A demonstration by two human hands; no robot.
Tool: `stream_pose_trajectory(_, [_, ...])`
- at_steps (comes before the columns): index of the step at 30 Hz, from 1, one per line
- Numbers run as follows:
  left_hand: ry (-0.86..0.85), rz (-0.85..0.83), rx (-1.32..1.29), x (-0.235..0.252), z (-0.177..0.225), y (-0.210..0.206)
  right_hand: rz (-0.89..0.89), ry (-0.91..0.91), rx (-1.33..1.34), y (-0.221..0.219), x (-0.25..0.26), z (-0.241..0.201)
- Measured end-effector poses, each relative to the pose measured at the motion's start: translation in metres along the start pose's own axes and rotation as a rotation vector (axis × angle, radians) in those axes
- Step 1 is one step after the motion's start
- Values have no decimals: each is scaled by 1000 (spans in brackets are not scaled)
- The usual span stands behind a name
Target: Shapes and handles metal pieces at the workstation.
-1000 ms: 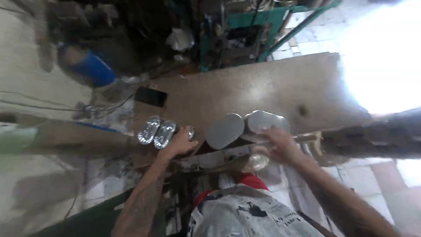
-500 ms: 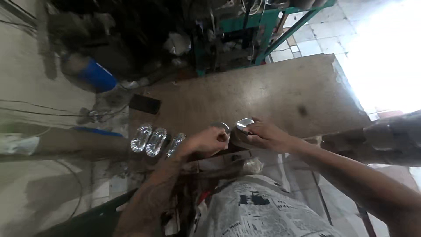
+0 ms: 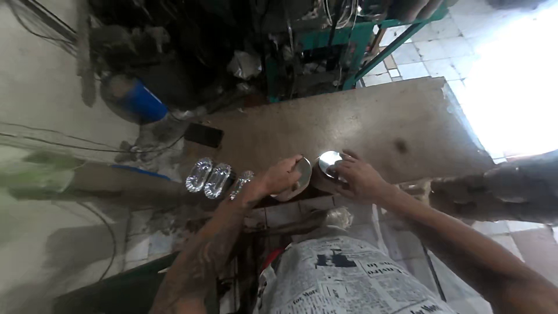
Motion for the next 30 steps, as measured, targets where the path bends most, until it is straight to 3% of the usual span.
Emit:
stream_pose_trajectory(2, [-72,345,64,-41,16,-2,181,-31,44,12,-4,-37])
stream_pose_trajectory(3, [-93,538,-60,-63,21,-9,296,-33,192,12,-6,-55])
stream_pose_trajectory(5, [15,729,-571,-97,26,-28,411,-157,809,-7,-5,-91])
stream_pose_trajectory(7, [224,724,-1001,-110,18,-51,451,-396,1357,-42,9,-126])
stream_pose_trajectory(9, [415,683,-1223,-123,9,-72,365,-579,1495,-73,18,-153])
stream_pose_trajectory(11, [513,656,-1429,-143,5,-82,121,-576,1532,-83,16,-161])
stream_pose_trajectory(13, [411,734,-1679,-154,0,-97,-121,-454,1692,-85,12,-157])
stream_pose_trajectory(15, [205,840,-1751,-150,-4,-126,-202,-400,1848,-96,8,-153])
stream_pose_trajectory(17, [212,803,-1757,-134,-15,-154,-173,-428,1713,-112,0,-134])
stream_pose_trajectory(19, [398,526,-1415,-111,-45,-193,-247,-360,1102,-122,-26,-88])
stream_pose_trajectory(21, [472,89,-800,-73,-71,-218,-566,-286,490,-126,-65,-41])
stream_pose_trajectory(22, [501,-64,-601,-48,-79,-230,-750,-349,282,-126,-84,-26])
stream_pose_trajectory(24, [491,-169,-342,8,-100,-268,-924,-489,137,-132,-130,1])
stream_pose_trajectory(26, [561,-204,-267,42,-109,-290,-901,-584,203,-142,-173,17])
stream_pose_trajectory(30, [609,-258,-370,29,-90,-261,-757,-708,159,-155,-213,35])
Point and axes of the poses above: each hand's wrist, its own x-axis towards the middle knuckle, its own y-axis out of the back of the hand, z = x × y, the point moved 1 cm from there along x, towards the middle knuckle, and after that the axes turned 12 degrees about x, right-handed, at the moved point
